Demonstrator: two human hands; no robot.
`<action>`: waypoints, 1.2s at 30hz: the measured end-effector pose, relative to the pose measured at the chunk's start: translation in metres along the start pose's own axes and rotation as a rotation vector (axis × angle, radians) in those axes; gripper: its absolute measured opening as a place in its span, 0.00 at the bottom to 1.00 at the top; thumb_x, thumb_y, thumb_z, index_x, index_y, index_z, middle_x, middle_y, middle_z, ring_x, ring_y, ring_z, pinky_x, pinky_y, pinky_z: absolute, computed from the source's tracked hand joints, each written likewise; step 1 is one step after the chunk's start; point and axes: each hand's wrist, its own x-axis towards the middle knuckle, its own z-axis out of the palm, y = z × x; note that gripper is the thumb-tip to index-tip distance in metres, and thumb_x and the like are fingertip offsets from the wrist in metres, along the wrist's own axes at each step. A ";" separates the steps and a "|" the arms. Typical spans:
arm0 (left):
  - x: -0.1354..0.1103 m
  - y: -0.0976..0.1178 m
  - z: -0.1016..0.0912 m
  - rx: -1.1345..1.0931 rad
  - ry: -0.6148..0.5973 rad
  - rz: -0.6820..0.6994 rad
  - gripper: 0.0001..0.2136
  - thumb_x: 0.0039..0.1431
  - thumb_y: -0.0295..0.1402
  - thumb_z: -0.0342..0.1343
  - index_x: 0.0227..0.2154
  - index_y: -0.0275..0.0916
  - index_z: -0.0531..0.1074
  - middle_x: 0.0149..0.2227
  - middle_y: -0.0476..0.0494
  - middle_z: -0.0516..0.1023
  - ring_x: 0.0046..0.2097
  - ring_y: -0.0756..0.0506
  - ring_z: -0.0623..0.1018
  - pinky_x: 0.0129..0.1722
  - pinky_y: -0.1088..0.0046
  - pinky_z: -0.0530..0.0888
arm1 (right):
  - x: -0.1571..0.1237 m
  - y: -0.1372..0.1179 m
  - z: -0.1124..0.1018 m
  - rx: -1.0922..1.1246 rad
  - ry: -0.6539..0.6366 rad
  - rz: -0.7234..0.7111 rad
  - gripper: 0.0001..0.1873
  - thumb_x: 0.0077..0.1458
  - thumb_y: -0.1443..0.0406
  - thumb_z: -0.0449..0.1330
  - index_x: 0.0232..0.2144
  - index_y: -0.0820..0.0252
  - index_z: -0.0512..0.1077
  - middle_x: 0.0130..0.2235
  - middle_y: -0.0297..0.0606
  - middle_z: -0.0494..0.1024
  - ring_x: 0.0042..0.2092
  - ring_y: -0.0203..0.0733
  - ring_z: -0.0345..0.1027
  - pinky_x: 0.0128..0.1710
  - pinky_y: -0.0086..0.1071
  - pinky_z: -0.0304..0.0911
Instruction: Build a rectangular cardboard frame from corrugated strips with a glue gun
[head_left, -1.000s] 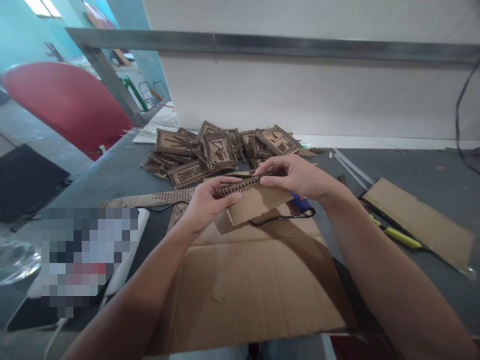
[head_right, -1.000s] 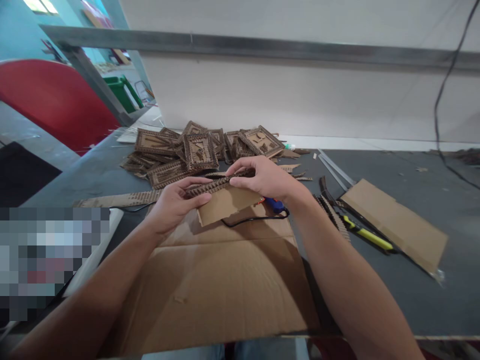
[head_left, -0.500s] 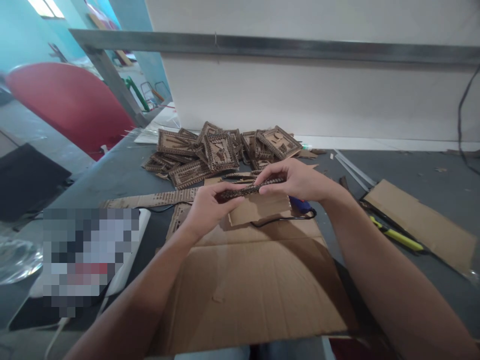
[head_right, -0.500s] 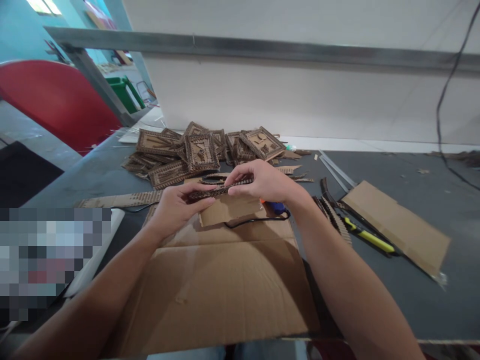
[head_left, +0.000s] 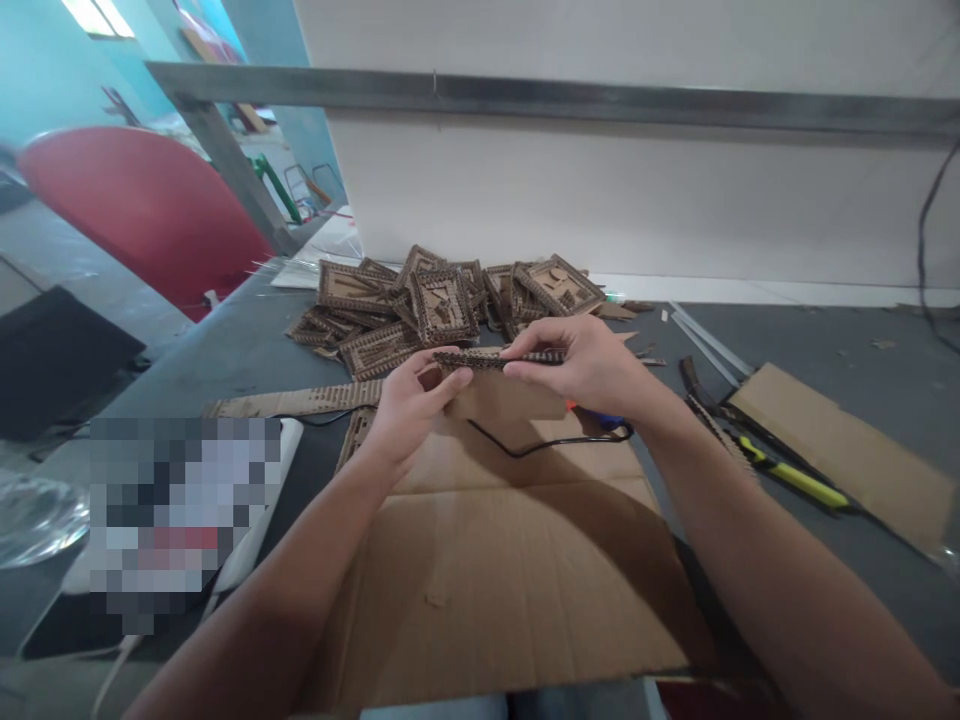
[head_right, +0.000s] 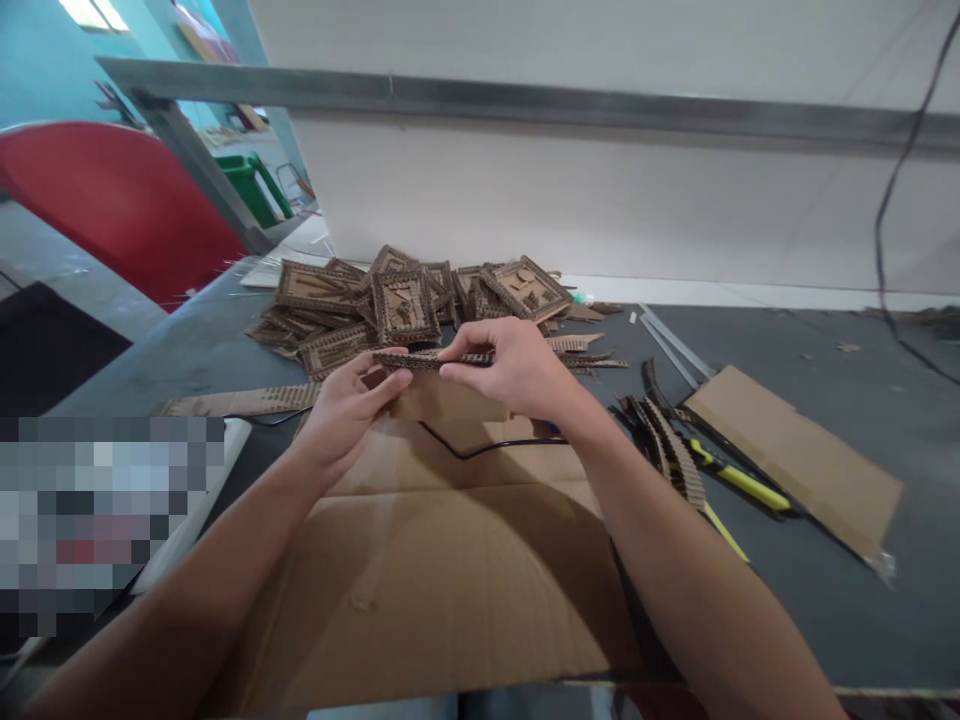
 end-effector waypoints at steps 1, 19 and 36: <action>0.001 -0.001 0.000 -0.037 0.012 -0.016 0.21 0.41 0.41 0.76 0.37 0.38 0.79 0.32 0.47 0.82 0.33 0.49 0.78 0.34 0.75 0.74 | 0.000 0.000 0.005 0.020 0.022 0.005 0.05 0.54 0.61 0.67 0.32 0.56 0.80 0.36 0.36 0.84 0.39 0.42 0.77 0.42 0.35 0.68; 0.003 -0.008 0.003 -0.154 0.192 0.049 0.20 0.46 0.45 0.73 0.38 0.40 0.77 0.39 0.45 0.84 0.40 0.44 0.82 0.38 0.69 0.79 | -0.005 -0.005 0.074 0.309 0.201 0.175 0.11 0.49 0.59 0.66 0.34 0.55 0.70 0.31 0.30 0.71 0.31 0.36 0.66 0.36 0.34 0.65; 0.002 -0.005 0.002 -0.127 0.139 0.154 0.20 0.49 0.43 0.72 0.41 0.37 0.77 0.43 0.41 0.84 0.44 0.43 0.82 0.46 0.67 0.78 | -0.007 -0.010 0.075 0.352 0.182 0.190 0.17 0.52 0.57 0.66 0.44 0.53 0.74 0.37 0.32 0.72 0.29 0.34 0.67 0.31 0.32 0.66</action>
